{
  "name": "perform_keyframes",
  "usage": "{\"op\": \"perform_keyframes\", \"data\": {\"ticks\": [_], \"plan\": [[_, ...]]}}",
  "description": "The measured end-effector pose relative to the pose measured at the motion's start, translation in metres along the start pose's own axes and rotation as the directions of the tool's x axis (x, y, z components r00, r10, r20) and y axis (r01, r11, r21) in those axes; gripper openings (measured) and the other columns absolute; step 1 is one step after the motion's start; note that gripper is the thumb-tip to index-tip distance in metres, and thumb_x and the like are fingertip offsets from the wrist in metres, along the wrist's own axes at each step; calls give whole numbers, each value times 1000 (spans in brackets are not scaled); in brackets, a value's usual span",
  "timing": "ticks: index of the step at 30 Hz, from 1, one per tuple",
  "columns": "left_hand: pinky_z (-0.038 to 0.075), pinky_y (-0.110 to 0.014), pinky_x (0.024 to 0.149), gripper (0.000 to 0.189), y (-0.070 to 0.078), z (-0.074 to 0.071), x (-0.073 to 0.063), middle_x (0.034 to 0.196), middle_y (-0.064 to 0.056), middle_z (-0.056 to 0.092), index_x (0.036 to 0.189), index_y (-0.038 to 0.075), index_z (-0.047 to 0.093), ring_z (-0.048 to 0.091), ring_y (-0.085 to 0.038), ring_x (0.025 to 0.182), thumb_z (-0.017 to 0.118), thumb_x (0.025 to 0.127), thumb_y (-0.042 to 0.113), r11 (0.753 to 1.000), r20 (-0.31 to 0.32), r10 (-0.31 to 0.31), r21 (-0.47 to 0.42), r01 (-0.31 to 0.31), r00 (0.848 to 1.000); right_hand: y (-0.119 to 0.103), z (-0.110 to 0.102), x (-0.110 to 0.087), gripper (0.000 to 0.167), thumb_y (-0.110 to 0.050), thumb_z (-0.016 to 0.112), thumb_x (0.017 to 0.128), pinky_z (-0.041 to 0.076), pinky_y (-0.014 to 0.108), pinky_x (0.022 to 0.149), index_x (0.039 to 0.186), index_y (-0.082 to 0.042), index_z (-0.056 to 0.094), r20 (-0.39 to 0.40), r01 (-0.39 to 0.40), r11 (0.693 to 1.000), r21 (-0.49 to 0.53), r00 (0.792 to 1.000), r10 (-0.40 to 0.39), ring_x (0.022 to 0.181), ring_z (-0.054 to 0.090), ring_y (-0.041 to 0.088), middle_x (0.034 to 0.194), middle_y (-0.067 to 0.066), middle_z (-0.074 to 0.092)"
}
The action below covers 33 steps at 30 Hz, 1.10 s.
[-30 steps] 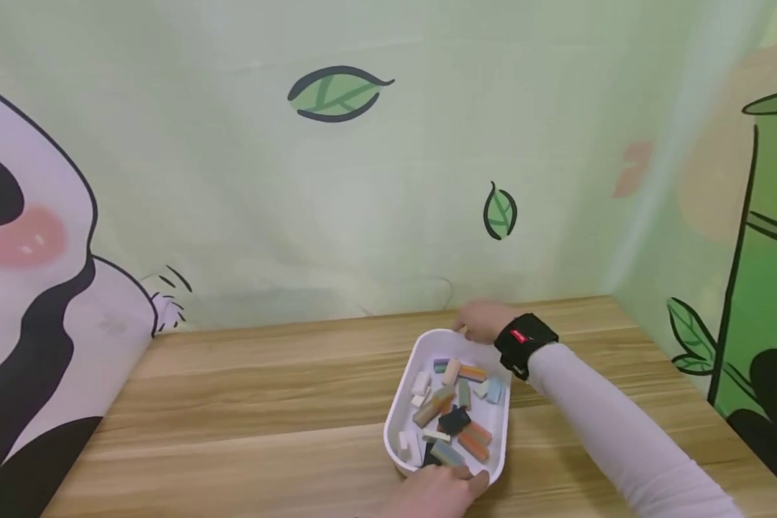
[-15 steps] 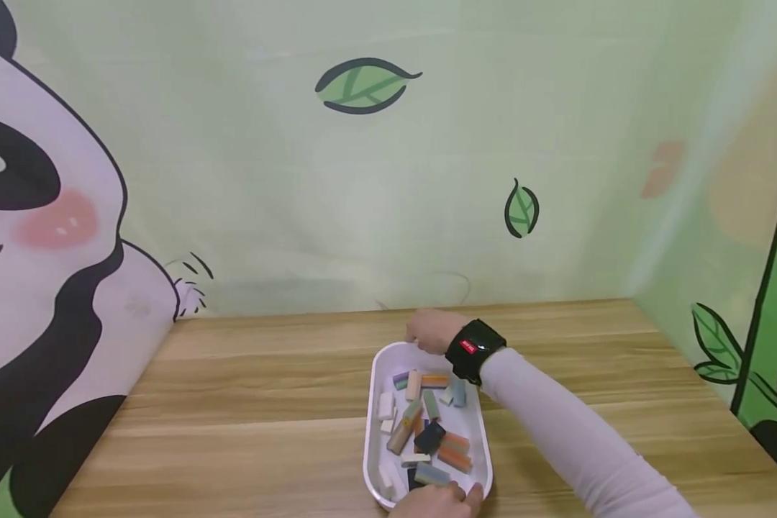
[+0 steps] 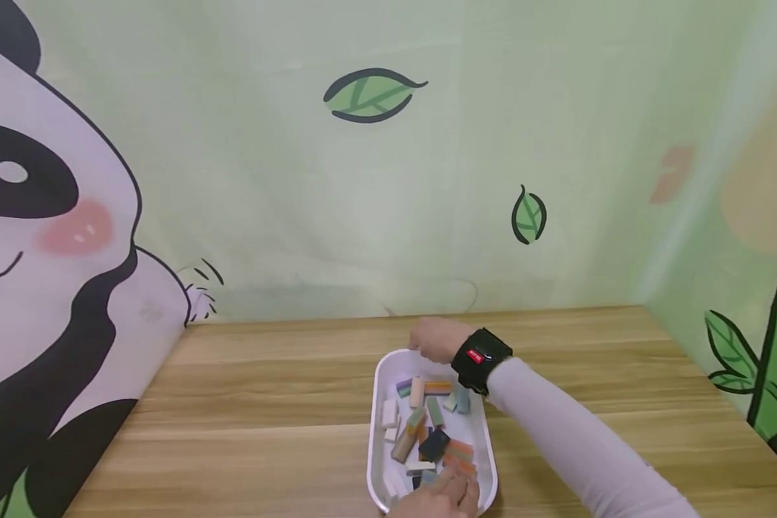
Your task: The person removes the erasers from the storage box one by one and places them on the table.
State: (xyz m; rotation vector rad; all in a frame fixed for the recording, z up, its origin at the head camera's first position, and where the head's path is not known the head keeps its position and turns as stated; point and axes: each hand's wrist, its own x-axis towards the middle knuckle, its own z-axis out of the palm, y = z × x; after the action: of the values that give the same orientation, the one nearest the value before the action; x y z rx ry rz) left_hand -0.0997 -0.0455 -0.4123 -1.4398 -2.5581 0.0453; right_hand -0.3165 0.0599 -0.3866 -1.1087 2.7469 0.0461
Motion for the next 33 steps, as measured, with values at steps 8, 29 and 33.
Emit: {"op": "perform_keyframes", "data": {"ticks": [8, 29, 33], "plan": [[46, -27, 53, 25, -46, -40, -16, 77, -1, 60, 90, 6, 68, 55, -11, 64, 69, 92, 30, 865, 114, -464, -155, 478, 878, -6, 9, -8, 24, -11, 66, 93, 49, 38, 87, 117, -13, 68, -79, 19, 995, -93, 997, -27, 97, 63, 18, 106, 3, 68], [36, -27, 49, 27, -127, 32, -24, 59, 4, 44, 78, 10, 62, 43, -11, 52, 54, 101, 21, 584, 67, -715, -490, 647, 696, -50, 36, -140, 15, -35, 73, 88, 39, 28, 63, 88, -21, 67, -170, 252, 966, -62, 951, -259, 72, 51, 6, 75, -13, 55], [36, -28, 50, 31, -127, 41, -22, 58, 3, 36, 80, 8, 61, 42, -13, 53, 47, 103, 22, 508, 139, -717, -567, 649, 683, -61, 41, -142, 18, -29, 75, 86, 35, 25, 59, 77, -21, 62, -116, 218, 974, 58, 971, -211, 63, 45, 2, 67, -15, 49]]}}
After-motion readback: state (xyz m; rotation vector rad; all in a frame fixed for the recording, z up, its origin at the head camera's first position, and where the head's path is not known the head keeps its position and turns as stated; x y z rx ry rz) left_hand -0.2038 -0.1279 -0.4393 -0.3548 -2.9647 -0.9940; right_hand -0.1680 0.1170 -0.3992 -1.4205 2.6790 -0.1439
